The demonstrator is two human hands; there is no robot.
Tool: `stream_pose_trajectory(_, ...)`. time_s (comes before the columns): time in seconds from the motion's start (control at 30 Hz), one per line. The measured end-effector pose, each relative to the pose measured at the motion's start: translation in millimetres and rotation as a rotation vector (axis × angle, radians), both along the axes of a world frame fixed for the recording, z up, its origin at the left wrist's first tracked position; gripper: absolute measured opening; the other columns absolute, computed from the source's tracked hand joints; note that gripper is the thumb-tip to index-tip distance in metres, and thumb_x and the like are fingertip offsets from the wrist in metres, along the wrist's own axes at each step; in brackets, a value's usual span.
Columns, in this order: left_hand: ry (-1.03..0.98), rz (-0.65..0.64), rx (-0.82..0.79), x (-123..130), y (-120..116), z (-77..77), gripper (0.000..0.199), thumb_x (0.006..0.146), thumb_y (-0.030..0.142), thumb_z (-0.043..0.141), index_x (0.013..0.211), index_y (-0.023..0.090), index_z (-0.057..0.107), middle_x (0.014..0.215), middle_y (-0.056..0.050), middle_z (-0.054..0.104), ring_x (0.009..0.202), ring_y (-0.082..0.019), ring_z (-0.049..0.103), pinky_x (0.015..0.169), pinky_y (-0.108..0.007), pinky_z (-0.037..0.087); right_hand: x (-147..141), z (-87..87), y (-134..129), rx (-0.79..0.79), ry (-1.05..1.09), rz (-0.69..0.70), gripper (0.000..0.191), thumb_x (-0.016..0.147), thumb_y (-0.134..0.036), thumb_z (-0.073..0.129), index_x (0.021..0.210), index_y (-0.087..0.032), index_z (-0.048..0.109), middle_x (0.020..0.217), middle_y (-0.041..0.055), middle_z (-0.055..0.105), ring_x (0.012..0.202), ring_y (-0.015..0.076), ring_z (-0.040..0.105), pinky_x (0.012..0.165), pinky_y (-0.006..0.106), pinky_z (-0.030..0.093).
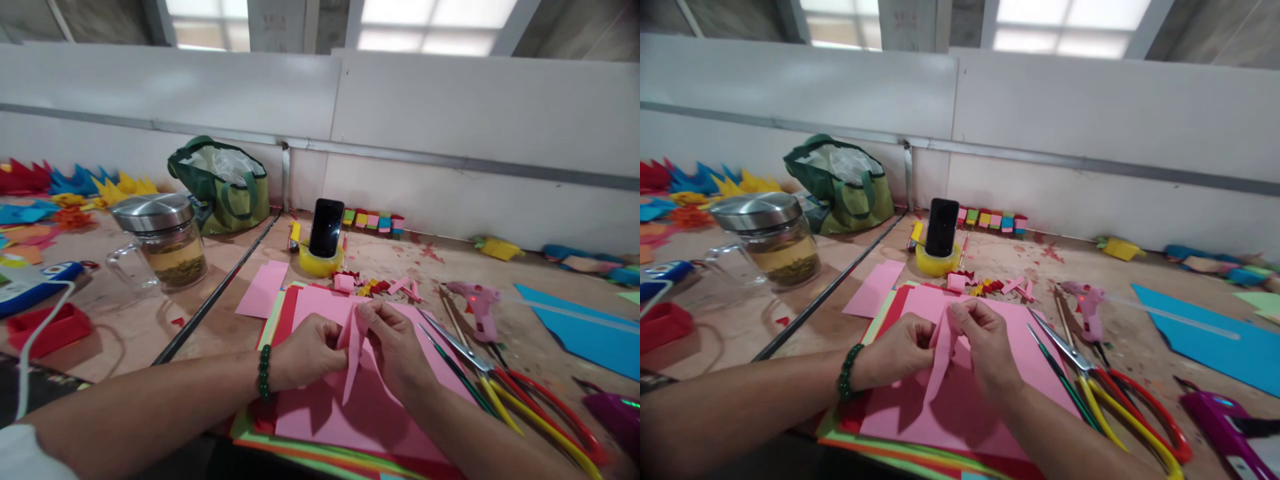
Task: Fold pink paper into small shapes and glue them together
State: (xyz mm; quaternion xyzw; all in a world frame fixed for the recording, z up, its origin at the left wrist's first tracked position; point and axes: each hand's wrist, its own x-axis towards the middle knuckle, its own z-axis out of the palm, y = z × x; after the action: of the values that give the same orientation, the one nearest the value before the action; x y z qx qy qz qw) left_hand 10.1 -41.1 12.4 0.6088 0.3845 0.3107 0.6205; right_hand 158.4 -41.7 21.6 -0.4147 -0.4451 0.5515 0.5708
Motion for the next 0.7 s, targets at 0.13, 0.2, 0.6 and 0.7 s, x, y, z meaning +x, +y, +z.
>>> stream_pose_trajectory(0.13, 0.018, -0.016, 0.001, -1.1, -1.2, -0.9, 0.016, 0.065, 0.021, 0.065, 0.057, 0.012, 0.055, 0.053, 0.004, 0.046, 0.050, -0.007, 0.039, 0.046, -0.018, 0.031, 2.4, 2.3, 2.2, -0.010, 0.024, 0.008, 0.030, 0.068, -0.035, 0.079, 0.058, -0.017, 0.057, 0.055, -0.0056, 0.047, 0.052, 0.0078, 0.039, 0.051, 0.020, 0.037)
stream_pose_trajectory(0.2, 0.015, -0.031, -0.022, -1.1, -2.5, 0.0, 0.014, 0.064, 0.020, 0.063, 0.056, 0.012, 0.056, 0.052, 0.004, 0.046, 0.049, -0.007, 0.038, 0.045, -0.018, 0.030, 4.5, 3.3, 4.0, -0.021, 0.046, -0.021, 0.029, 0.066, -0.035, 0.080, 0.058, -0.017, 0.058, 0.056, -0.0054, 0.048, 0.053, 0.0080, 0.040, 0.052, 0.021, 0.037)
stream_pose_trajectory(0.6, 0.130, -0.244, -0.102, -6.5, -10.9, 4.7, 0.011, 0.062, 0.020, 0.060, 0.064, 0.011, 0.066, 0.058, -0.002, 0.063, 0.048, -0.010, 0.052, 0.045, -0.019, 0.037, 13.8, 8.1, 20.5, -0.066, 0.181, -0.174, 0.026, 0.056, -0.031, 0.086, 0.061, -0.017, 0.065, 0.055, -0.0059, 0.055, 0.049, 0.0055, 0.045, 0.046, 0.016, 0.040)
stream_pose_trajectory(0.7, 0.179, -0.344, -0.113, -10.3, -7.2, 3.3, 0.009, 0.061, 0.020, 0.060, 0.064, 0.012, 0.064, 0.055, -0.001, 0.061, 0.048, -0.011, 0.054, 0.045, -0.020, 0.040, 21.0, 10.4, 29.7, -0.004, 0.195, -0.262, 0.028, 0.051, -0.031, 0.088, 0.061, -0.018, 0.064, 0.057, -0.0062, 0.058, 0.051, 0.0063, 0.050, 0.049, 0.016, 0.045)
